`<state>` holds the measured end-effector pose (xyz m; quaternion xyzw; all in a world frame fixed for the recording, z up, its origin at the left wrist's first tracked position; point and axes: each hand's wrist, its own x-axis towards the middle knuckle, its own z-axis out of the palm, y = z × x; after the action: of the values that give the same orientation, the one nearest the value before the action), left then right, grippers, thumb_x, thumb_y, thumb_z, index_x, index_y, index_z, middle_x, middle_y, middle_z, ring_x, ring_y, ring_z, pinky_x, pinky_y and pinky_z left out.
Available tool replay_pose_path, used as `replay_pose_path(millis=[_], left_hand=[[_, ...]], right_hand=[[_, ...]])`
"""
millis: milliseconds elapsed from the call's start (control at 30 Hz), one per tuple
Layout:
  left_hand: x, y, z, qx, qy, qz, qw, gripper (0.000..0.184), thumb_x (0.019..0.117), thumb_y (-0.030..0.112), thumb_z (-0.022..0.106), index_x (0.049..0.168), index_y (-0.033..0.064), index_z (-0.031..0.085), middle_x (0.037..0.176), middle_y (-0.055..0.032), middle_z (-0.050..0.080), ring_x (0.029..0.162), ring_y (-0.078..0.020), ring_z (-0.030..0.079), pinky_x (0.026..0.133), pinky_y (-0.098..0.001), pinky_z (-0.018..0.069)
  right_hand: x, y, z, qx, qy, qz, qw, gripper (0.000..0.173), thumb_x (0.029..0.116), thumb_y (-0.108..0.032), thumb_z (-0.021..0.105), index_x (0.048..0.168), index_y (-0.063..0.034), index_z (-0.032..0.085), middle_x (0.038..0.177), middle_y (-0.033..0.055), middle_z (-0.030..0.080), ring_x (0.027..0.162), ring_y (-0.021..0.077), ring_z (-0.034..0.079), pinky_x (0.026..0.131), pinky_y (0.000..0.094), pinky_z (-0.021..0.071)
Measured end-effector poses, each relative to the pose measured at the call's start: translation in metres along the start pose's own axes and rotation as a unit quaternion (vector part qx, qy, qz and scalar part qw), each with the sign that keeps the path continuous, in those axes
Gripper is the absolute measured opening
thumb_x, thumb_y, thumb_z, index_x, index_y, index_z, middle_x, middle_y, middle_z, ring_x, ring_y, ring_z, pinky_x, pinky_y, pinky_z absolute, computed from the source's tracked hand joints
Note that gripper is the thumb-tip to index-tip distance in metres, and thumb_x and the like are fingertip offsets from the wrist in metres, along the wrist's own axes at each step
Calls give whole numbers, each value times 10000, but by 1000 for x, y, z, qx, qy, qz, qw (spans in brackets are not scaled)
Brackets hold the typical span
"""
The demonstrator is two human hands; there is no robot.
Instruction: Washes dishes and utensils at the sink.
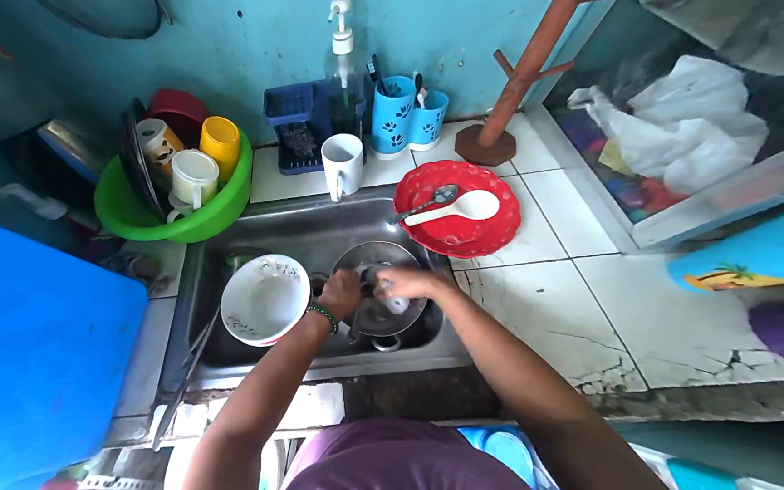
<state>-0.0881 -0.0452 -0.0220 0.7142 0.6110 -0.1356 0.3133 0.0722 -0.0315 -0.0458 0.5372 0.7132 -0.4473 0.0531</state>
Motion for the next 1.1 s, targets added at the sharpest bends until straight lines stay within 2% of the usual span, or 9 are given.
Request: replay_pose_path(millis=[133,233,333,433,533,700,900,1000,1100], left_hand=[[-7,8,-4,6,39,-12,999,304,1050,71,482,1272,-102,596,1318,-297,600,1258,-419,589,1046,-547,474],[-18,4,-8,4,70,-7,998,284,1045,79,496,1232,-90,627,1283,-289,621,1231,-420,605,1025,-552,486],[-28,-10,-15,-72,127,-3,989,286,1045,107,512,1206,-88,646,1213,-299,651,1172,-429,635,1016,-566,486],[-29,-19,-6,-215,124,13,969,317,1083,134,464,1270,-84,597,1058,-242,684,903,-307,708,863,-453,579],[-39,-9,11,-394,68,54,915,334,1113,188,436,1270,-69,578,789,-76,635,566,-101,588,576,-260,538],[-51,7,24,-514,84,59,852,279,1097,137,461,1206,-71,612,672,2,514,480,-44,448,469,-199,417],[-60,-3,25,-446,124,58,885,274,1092,167,483,1178,-36,646,735,-12,524,538,-62,439,516,-229,409],[-60,-3,23,-421,136,69,894,270,1088,149,471,1164,-30,658,759,-20,537,581,-71,458,565,-244,426],[-59,-8,23,-407,157,74,897,284,1094,176,468,1162,-27,655,765,-31,538,594,-88,476,580,-264,443]], right_hand=[[0,-15,37,-150,-11,87,985,498,982,-36,579,1466,43,491,1601,298,325,1502,474,283,1199,636,262],[7,-4,29,-68,-26,63,995,507,982,24,556,1483,17,482,1505,303,462,1363,455,490,1106,611,397],[4,7,6,190,79,23,978,364,1037,-12,532,1401,12,530,1257,236,591,918,264,633,797,401,546],[-3,2,4,455,167,-81,871,328,1068,-63,502,1384,22,487,1158,132,607,914,137,617,804,308,540],[10,-11,20,588,251,-148,755,314,1066,-51,488,1376,-19,460,1131,102,618,942,163,649,841,377,576],[21,-41,36,707,334,-133,609,321,1049,60,431,1358,-21,409,1108,137,686,860,216,736,785,373,626],[24,-36,31,664,291,-168,668,271,1071,29,390,1318,70,493,1089,160,721,905,220,748,844,367,625],[23,-49,33,687,341,-141,626,272,1129,-122,342,1272,53,493,1011,159,730,852,223,756,796,365,637],[16,-53,38,701,277,-163,637,252,1069,36,377,1297,63,481,1052,161,721,918,224,745,862,367,619]])
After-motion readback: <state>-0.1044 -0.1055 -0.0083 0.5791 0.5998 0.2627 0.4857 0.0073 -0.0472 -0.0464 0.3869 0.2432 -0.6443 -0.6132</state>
